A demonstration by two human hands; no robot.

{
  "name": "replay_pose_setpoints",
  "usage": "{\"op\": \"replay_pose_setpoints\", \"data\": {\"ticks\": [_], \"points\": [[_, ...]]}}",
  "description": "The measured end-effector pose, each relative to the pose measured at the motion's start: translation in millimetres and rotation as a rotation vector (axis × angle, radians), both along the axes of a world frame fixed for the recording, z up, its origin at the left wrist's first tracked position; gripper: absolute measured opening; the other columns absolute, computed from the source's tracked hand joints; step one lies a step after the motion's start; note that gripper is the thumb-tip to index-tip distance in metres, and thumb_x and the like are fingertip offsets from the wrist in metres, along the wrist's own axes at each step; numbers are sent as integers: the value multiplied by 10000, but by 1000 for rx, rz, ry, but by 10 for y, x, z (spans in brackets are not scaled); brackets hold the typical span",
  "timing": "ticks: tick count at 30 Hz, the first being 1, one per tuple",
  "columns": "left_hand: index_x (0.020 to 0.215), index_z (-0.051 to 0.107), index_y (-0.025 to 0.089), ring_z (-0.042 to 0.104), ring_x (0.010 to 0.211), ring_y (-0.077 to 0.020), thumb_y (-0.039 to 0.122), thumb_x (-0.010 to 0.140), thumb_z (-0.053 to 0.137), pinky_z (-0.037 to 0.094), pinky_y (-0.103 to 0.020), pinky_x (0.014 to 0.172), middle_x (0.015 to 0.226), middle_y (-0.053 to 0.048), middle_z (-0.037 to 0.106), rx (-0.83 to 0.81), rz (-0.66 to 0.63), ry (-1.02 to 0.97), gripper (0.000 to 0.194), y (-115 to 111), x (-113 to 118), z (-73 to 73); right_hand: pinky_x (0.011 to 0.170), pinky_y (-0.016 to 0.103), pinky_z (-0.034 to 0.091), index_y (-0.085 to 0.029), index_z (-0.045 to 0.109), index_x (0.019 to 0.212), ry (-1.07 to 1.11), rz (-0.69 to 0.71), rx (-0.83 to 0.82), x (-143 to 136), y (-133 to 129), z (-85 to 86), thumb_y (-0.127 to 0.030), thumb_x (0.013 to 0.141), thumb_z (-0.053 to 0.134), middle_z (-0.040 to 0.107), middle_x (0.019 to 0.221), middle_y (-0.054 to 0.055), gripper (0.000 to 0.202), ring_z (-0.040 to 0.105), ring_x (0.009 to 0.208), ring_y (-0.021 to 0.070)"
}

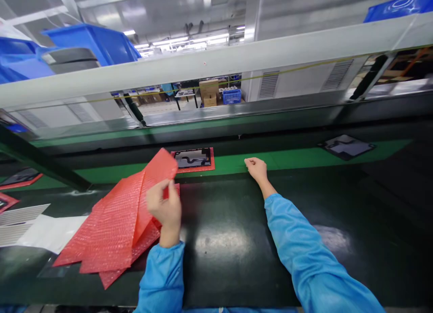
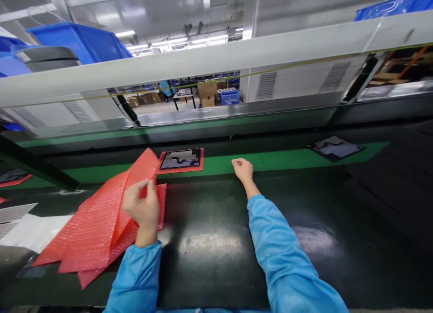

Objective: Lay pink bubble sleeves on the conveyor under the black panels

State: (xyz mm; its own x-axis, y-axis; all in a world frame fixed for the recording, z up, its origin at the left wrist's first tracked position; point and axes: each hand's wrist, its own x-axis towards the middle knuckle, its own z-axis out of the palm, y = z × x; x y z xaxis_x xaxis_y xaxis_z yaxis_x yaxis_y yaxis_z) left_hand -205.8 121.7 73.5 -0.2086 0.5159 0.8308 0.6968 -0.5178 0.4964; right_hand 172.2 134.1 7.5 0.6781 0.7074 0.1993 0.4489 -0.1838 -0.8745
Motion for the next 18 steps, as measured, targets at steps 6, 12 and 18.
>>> {"op": "replay_pose_setpoints", "data": {"ticks": [6, 12, 18], "points": [[951, 717, 180, 672, 941, -234, 175, 1081, 597, 451, -390, 891, 978, -64, 777, -152, -534, 401, 177, -191, 1059, -503, 521, 220, 464, -115, 799, 943, 725, 712, -145, -451, -12, 204, -873, 924, 555, 789, 869, 169, 797, 682, 623, 165], [1025, 737, 181, 655, 1068, -257, 162, 1072, 602, 456, -427, 979, 1065, -78, 753, -371, -698, 662, 145, -188, 1416, -712, 635, 233, 530, -109, 787, 821, 553, 586, -113, -284, 5, 76, -440, 771, 925, 774, 783, 78, 363, 665, 660, 148], [1209, 728, 158, 607, 1293, -303, 162, 1016, 643, 481, -480, 1130, 1337, -142, 683, -471, -715, 679, 211, -310, 1592, -775, 702, 256, 564, -125, 797, 863, 214, 227, -87, 207, 29, -67, -375, 770, 905, 789, 820, 74, 288, 700, 747, 180]]}}
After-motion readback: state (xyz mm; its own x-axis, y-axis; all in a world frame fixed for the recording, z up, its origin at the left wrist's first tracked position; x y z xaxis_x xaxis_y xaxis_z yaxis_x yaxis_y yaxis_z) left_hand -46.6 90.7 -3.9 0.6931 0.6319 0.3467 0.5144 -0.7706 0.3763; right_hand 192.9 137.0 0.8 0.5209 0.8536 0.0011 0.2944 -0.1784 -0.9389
